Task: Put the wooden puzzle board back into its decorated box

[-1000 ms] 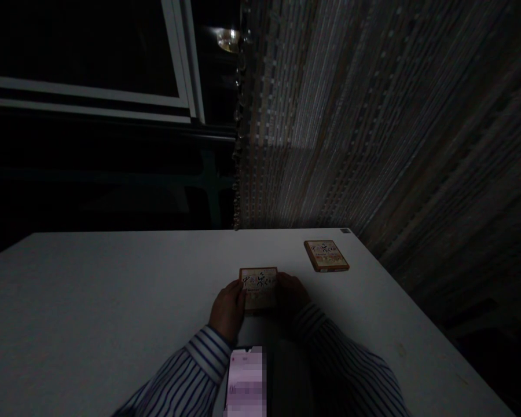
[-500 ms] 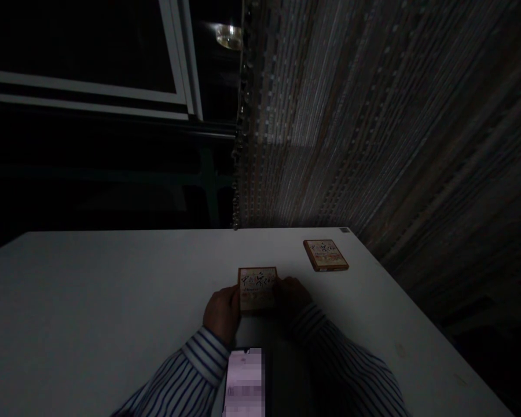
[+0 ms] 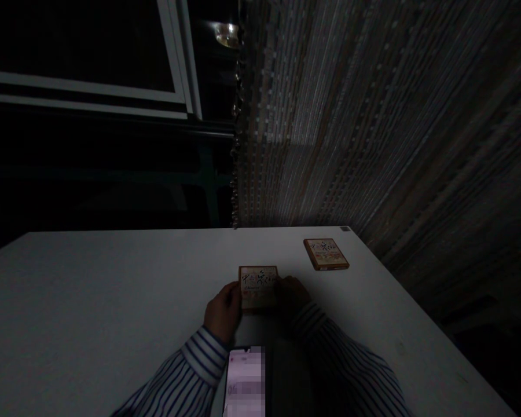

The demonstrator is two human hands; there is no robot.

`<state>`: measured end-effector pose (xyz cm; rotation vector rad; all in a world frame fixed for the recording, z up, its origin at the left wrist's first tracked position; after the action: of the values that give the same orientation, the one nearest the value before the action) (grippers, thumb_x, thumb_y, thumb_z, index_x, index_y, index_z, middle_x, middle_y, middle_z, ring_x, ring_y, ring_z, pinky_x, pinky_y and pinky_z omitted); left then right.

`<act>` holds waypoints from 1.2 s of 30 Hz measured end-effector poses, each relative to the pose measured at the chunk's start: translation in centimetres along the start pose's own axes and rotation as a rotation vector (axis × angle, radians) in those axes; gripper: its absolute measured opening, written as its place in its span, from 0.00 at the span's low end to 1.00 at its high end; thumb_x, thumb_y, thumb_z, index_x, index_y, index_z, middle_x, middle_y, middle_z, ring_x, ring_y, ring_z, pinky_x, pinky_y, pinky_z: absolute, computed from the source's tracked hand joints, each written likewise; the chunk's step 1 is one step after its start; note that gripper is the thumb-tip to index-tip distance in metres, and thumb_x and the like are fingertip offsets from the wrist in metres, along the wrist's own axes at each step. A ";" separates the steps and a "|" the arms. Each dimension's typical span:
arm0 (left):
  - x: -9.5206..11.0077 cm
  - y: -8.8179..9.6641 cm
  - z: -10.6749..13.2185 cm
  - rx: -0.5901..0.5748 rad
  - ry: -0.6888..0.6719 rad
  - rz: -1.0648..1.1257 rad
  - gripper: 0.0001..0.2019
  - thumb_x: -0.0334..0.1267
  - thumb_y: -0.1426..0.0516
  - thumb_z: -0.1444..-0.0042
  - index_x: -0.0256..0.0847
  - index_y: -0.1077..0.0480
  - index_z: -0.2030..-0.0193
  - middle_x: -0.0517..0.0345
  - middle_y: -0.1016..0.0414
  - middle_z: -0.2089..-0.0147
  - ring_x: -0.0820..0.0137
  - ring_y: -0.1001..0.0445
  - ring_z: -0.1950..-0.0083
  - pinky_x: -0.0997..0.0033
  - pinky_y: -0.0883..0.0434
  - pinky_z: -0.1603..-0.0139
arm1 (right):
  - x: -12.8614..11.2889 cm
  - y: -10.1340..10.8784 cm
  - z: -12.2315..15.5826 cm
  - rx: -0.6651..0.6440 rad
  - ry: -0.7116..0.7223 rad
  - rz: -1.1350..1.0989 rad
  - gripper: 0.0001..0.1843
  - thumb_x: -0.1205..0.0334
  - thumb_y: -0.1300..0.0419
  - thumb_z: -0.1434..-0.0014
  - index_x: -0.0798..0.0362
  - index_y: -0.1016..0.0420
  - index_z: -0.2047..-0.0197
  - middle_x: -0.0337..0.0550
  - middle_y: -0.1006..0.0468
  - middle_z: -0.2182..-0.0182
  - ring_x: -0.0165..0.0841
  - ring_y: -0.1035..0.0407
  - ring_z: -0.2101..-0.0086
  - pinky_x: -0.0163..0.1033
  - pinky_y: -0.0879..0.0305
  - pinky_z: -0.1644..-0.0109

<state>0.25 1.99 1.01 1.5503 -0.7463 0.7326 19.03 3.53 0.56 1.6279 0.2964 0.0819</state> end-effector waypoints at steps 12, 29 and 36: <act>-0.3 -0.1 0.1 0.042 0.058 0.248 0.17 0.43 0.47 0.53 0.36 0.32 0.58 0.52 0.25 0.61 0.67 0.27 0.59 0.70 0.32 0.59 | -0.1 0.1 -0.1 -0.015 0.040 0.039 0.14 0.66 0.54 0.42 0.57 0.34 0.55 0.48 0.29 0.66 0.33 0.38 0.65 0.34 0.45 0.61; -0.3 -1.2 -0.6 -0.084 0.293 0.882 0.22 0.39 0.41 0.58 0.31 0.34 0.55 0.45 0.26 0.59 0.64 0.27 0.59 0.67 0.31 0.58 | 0.4 -0.1 0.1 -0.042 -0.034 -0.030 0.18 0.65 0.52 0.43 0.58 0.38 0.49 0.50 0.29 0.63 0.34 0.37 0.62 0.35 0.44 0.59; 0.3 -1.5 -0.6 -0.172 0.261 0.874 0.23 0.42 0.43 0.55 0.30 0.33 0.54 0.48 0.25 0.62 0.65 0.26 0.63 0.68 0.31 0.62 | 0.0 0.4 0.0 -0.054 -0.029 -0.014 0.16 0.67 0.54 0.42 0.59 0.36 0.52 0.50 0.29 0.63 0.34 0.37 0.62 0.35 0.44 0.57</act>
<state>1.66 2.73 0.45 0.9019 -1.2604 1.4295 19.09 3.47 0.95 1.5722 0.2810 0.0546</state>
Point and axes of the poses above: each hand's wrist, its own z-axis away from the middle knuckle, its own y-axis out of the back of the hand, x = y × z, the point moved 3 cm from there along -z, towards the middle knuckle
